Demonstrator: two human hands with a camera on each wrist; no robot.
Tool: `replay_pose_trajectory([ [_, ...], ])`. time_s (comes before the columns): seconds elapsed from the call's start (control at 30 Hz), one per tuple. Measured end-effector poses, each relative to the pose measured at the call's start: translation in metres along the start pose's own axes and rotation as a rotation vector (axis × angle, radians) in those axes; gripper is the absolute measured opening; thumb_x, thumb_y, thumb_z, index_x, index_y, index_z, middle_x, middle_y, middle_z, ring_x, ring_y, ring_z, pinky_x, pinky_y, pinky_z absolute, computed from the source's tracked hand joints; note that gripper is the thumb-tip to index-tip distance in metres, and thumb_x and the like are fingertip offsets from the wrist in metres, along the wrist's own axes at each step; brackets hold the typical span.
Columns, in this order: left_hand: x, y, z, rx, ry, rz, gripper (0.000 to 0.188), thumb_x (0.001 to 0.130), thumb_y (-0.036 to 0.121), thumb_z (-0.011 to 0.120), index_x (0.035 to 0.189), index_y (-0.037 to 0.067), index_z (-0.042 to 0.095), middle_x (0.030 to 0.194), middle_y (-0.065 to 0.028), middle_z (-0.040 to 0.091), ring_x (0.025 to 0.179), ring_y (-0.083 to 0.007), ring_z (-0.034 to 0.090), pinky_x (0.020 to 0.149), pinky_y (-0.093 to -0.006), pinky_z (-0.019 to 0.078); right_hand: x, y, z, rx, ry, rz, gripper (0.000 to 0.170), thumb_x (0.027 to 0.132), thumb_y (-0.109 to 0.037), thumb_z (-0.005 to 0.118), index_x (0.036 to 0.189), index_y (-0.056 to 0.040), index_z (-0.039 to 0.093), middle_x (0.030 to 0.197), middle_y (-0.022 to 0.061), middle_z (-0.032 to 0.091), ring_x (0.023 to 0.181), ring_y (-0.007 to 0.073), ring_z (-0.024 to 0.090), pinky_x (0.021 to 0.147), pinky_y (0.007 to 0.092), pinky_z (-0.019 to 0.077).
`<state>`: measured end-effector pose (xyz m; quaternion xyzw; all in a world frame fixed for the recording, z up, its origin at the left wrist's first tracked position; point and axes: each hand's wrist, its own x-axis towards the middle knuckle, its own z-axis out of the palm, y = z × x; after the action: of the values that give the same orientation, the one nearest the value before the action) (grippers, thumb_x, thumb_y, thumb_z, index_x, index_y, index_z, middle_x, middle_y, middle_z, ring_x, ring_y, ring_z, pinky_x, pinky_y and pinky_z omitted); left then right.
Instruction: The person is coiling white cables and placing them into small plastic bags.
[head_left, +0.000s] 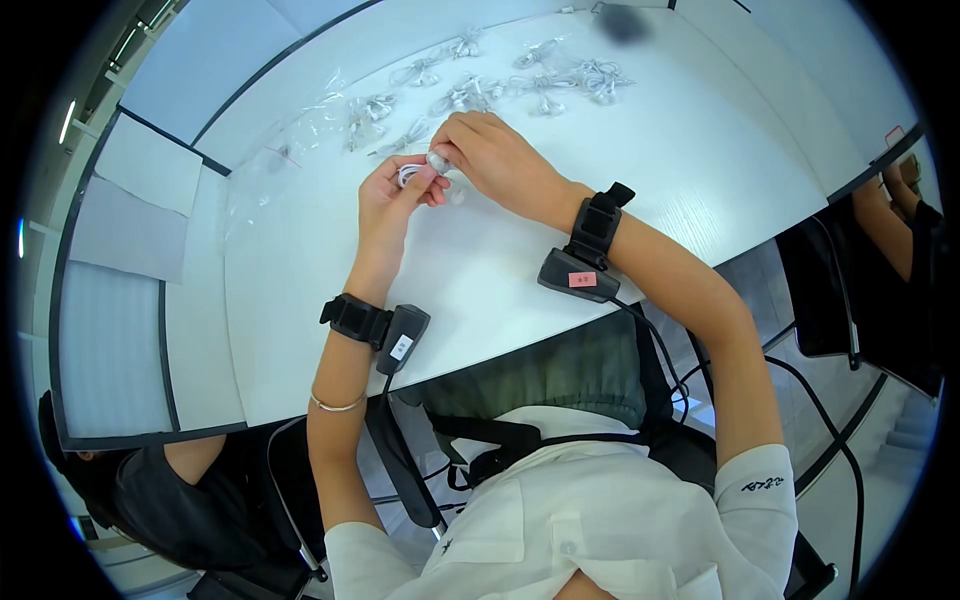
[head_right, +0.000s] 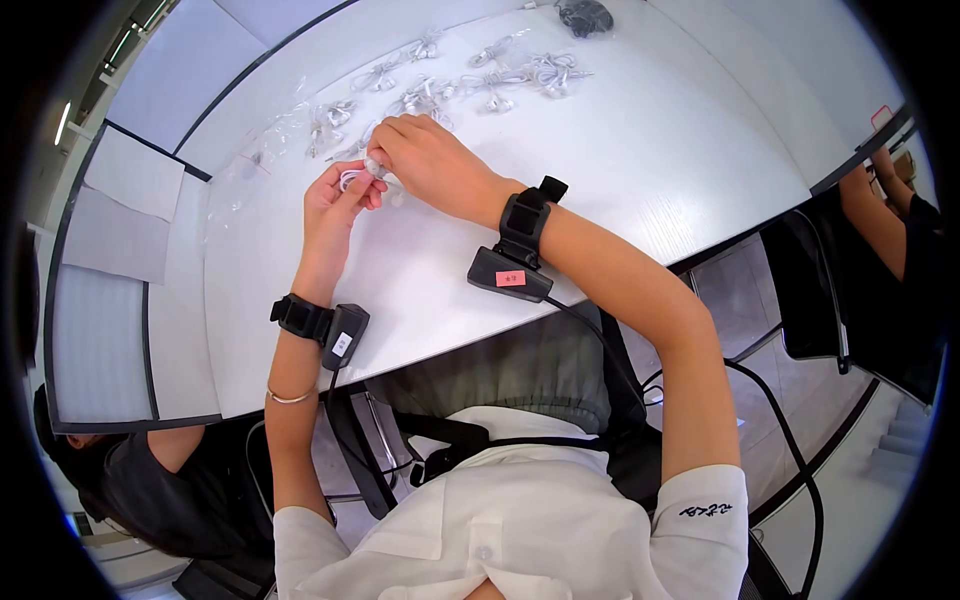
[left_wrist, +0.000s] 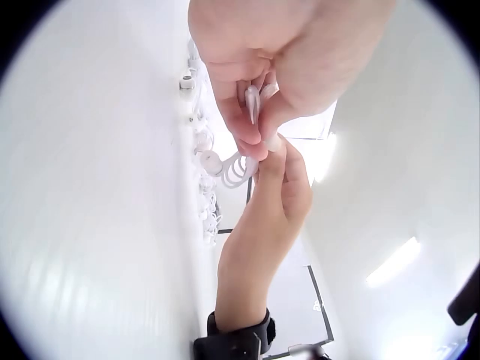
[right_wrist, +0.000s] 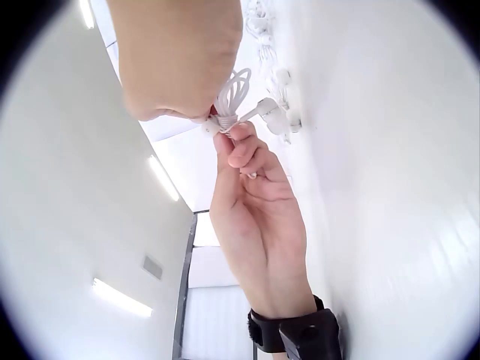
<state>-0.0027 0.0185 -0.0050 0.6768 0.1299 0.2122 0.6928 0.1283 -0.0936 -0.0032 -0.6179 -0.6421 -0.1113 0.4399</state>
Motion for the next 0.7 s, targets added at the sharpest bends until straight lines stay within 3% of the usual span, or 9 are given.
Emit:
replay_pose_trajectory([
  [0.2, 0.0005, 0.0013, -0.0028, -0.023, -0.018, -0.059, 0.019, 0.088, 0.010, 0.051, 0.102, -0.002, 0.053, 0.082, -0.0098, 0.061, 0.067, -0.0104, 0.053, 0.067, -0.0225, 0.0440, 0.0000, -0.0032, -0.0011, 0.035, 0.055, -0.028, 0.005, 0.082, -0.006, 0.050, 0.080, -0.0026, 0.047, 0.078, 0.0101, 0.052, 0.077, 0.0293, 0.051, 0.073, 0.0370, 0.0402],
  [0.7, 0.0018, 0.0019, 0.0001, -0.065, 0.020, 0.045, 0.020, 0.088, 0.011, 0.053, 0.101, -0.005, 0.054, 0.080, -0.0105, 0.060, 0.068, -0.0125, 0.054, 0.066, -0.0242, 0.0448, 0.0012, -0.0075, -0.0050, 0.305, 0.050, 0.176, 0.017, 0.082, -0.015, 0.056, 0.088, 0.0007, 0.059, 0.080, 0.0125, 0.060, 0.077, 0.0261, 0.058, 0.070, 0.0347, 0.0462],
])
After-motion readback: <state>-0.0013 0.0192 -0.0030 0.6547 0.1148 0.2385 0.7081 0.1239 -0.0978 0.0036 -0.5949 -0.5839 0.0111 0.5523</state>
